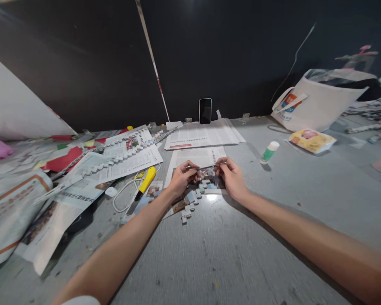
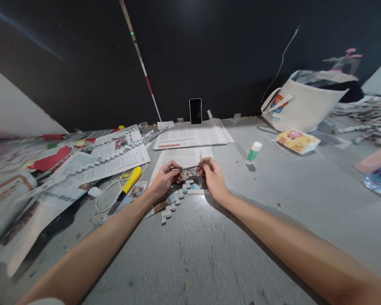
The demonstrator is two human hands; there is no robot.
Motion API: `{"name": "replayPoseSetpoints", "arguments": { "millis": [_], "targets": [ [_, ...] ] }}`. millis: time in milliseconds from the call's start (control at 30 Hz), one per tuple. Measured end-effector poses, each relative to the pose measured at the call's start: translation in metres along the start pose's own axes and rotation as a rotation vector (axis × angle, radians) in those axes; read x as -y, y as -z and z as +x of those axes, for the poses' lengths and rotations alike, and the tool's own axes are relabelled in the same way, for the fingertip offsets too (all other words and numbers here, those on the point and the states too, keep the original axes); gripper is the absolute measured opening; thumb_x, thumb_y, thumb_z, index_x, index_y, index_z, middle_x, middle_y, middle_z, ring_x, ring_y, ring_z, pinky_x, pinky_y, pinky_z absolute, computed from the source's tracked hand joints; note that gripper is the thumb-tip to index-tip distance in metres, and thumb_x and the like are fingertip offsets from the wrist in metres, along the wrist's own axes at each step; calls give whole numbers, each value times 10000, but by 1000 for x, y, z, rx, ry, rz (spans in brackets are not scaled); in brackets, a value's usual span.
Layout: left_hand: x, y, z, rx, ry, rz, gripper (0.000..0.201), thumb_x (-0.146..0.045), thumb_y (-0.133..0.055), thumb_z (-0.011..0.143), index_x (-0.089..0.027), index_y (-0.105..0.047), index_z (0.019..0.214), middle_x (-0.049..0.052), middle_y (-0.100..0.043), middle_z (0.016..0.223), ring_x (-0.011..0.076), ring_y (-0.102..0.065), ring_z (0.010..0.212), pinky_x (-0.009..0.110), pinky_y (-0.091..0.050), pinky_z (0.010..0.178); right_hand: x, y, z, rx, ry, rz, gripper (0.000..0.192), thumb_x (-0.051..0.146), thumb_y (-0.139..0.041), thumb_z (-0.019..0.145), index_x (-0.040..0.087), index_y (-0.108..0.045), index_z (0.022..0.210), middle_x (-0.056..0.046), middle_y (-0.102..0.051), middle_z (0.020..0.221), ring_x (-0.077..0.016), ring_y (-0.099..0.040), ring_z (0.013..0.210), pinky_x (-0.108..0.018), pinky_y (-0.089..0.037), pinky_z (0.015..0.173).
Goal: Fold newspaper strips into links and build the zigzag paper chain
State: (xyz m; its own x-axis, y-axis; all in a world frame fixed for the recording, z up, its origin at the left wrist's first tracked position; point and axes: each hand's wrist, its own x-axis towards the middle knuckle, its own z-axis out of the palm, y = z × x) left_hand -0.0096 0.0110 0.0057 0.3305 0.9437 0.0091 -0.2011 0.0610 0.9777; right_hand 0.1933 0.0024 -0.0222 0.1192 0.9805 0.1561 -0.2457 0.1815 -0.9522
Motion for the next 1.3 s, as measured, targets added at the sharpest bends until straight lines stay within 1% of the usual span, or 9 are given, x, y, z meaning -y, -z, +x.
{"name": "replayPoseSetpoints", "arguments": {
  "millis": [167, 267, 367, 533, 833, 933, 1067, 1233, 1300],
  "targets": [
    [2, -1, -3, 38, -9, 102, 348, -487, -750, 876, -197, -559, 907, -1, -665, 704, 109, -566, 585, 244, -440, 599, -1, 0, -1, -12, -16, -50, 78, 290, -598, 859, 258, -645, 913, 43, -556, 646, -132, -529, 599, -234, -409, 532],
    [2, -2, -2, 25, -6, 160, 399, -534, -763, 871, -193, -591, 986, -15, -644, 678, 103, -534, 567, 242, -423, 593, 0, 0, -2, -2, -44, -56, 89, 322, -615, 866, 256, -650, 914, 42, -549, 645, -134, -494, 566, -238, -380, 493],
    [2, -2, 0, 48, 6, 224, 498, -567, -779, 846, -157, -659, 1102, -6, -641, 693, 104, -528, 580, 247, -415, 592, 3, -1, -2, 21, -23, -31, 125, 364, -637, 898, 254, -667, 949, 40, -552, 661, -131, -493, 585, -241, -394, 527],
    [1, -2, 0, 97, 3, 270, 580, -592, -800, 817, -123, -717, 1148, 21, -664, 736, 114, -557, 629, 256, -421, 623, 5, -4, -2, 27, 7, 31, 249, 465, -734, 911, 269, -655, 1044, 70, -496, 634, -122, -450, 570, -235, -345, 517],
    [0, -1, -4, 177, 31, 236, 546, -582, -796, 846, -123, -726, 1132, 24, -635, 744, 117, -569, 631, 266, -436, 634, 7, -4, -3, 80, -12, -21, 396, 608, -758, 893, 215, -761, 944, 27, -563, 662, -127, -483, 603, -267, -393, 574],
    [1, 0, -4, 223, 5, 293, 531, -590, -772, 872, -120, -732, 1117, 29, -632, 777, 109, -546, 644, 257, -405, 629, 12, -4, -6, 98, -21, -82, 415, 622, -759, 883, 208, -763, 875, 17, -570, 667, -130, -472, 595, -277, -374, 559],
    [3, 2, -3, 273, -23, 373, 519, -619, -720, 907, -126, -735, 1067, 10, -594, 747, 105, -504, 637, 252, -354, 604, 17, -5, -9, 128, -10, -200, 496, 642, -747, 874, 204, -640, 670, 17, -530, 636, -128, -441, 591, -283, -347, 564],
    [-1, -1, -5, 265, -27, 424, 529, -653, -608, 969, -139, -673, 863, -12, -522, 669, 105, -466, 612, 256, -332, 594, 21, -6, -9, 149, 7, -280, 540, 678, -749, 841, 209, -579, 634, 16, -513, 638, -140, -442, 623, -284, -351, 585],
    [-1, -1, -5, 265, -26, 441, 537, -660, -596, 972, -140, -671, 858, -16, -518, 656, 103, -456, 604, 255, -330, 596, 22, -7, -10, 159, -1, -290, 550, 688, -740, 841, 211, -566, 630, 20, -499, 629, -138, -430, 618, -284, -351, 586]
  ]
}}
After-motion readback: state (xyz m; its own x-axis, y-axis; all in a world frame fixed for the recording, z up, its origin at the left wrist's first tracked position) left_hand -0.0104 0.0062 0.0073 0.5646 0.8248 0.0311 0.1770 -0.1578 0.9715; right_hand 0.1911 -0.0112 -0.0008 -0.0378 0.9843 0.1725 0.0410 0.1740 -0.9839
